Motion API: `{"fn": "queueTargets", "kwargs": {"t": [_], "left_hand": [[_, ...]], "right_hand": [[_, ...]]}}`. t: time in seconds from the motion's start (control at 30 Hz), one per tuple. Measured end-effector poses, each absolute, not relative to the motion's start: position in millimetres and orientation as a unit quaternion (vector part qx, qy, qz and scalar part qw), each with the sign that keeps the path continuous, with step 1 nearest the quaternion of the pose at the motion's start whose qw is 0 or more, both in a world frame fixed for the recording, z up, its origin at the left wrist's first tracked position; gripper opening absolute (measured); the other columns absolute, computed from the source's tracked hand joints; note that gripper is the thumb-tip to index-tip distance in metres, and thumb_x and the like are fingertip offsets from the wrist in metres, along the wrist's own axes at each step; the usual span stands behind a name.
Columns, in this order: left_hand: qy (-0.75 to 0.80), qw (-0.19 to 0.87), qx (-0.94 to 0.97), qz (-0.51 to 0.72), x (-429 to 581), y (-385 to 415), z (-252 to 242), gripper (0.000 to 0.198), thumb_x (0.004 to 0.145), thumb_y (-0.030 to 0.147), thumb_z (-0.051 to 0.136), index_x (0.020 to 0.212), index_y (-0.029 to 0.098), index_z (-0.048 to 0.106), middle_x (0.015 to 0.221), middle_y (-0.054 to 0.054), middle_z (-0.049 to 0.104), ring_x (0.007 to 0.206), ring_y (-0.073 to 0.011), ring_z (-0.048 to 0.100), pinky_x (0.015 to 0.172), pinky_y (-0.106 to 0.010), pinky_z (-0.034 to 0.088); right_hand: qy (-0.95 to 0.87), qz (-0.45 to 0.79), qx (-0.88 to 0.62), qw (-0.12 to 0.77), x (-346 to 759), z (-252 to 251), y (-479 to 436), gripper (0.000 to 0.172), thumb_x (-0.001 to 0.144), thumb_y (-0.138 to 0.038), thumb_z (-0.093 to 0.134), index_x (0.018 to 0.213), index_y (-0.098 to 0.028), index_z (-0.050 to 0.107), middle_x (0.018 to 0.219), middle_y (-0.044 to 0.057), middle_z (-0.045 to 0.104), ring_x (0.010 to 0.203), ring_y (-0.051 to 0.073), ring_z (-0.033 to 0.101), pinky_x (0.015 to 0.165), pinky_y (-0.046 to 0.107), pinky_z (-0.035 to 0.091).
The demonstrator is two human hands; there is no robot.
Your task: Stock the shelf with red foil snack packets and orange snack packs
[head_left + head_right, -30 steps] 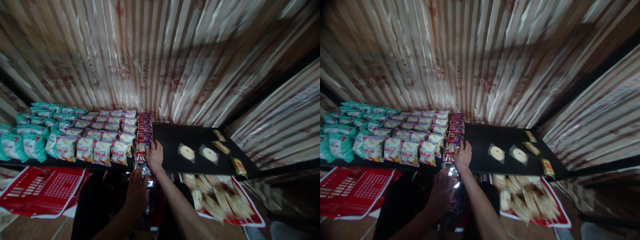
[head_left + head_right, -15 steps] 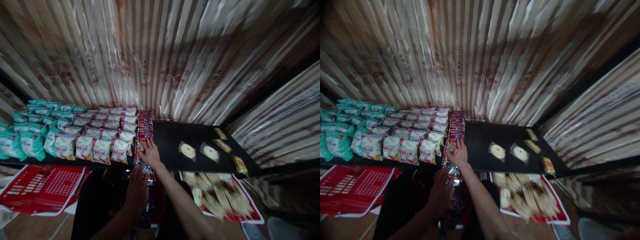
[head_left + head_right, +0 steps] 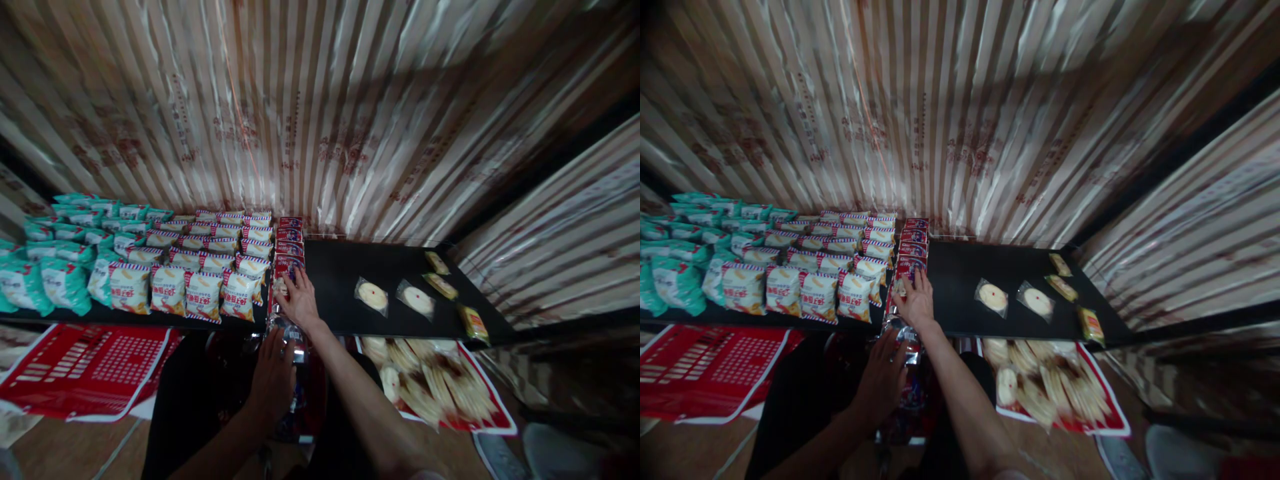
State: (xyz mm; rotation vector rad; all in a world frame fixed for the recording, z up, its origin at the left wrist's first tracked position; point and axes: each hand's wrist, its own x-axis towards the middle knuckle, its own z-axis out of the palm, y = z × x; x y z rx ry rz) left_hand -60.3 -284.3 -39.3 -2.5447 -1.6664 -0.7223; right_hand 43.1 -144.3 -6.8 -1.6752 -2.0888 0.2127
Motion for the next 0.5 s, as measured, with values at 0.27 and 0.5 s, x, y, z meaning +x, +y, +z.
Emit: {"fn": "queueTargets", "kwargs": {"t": [0.27, 0.5], "left_hand": [[-0.477, -0.038, -0.803, -0.355, -74.7, -303.6, -25.2, 0.033, 0.085, 0.006, 0.039, 0.112, 0.015, 0.055, 0.115, -0.012, 0.059, 0.114, -0.0208, 0.052, 0.094, -0.037, 0.049], [-0.496, -0.275, -0.753, -0.333, -85.6, -348.0, -41.5, 0.029, 0.086, 0.01, 0.038, 0.098, 0.018, 0.063, 0.099, -0.009, 0.065, 0.089, -0.0152, 0.062, 0.079, -0.027, 0.052]], "right_hand": [[-0.61, 0.112, -0.611, 0.492, 66.1, -9.7, -181.2, 0.039, 0.091, -0.037, 0.036, 0.118, -0.016, 0.055, 0.124, 0.013, 0.055, 0.119, 0.022, 0.047, 0.102, 0.043, 0.035], [-0.363, 0.245, -0.676, 0.593, 78.0, -57.2, -262.4, 0.038, 0.087, -0.045, 0.042, 0.111, -0.017, 0.051, 0.11, 0.01, 0.058, 0.101, 0.019, 0.057, 0.09, 0.033, 0.043]]}}
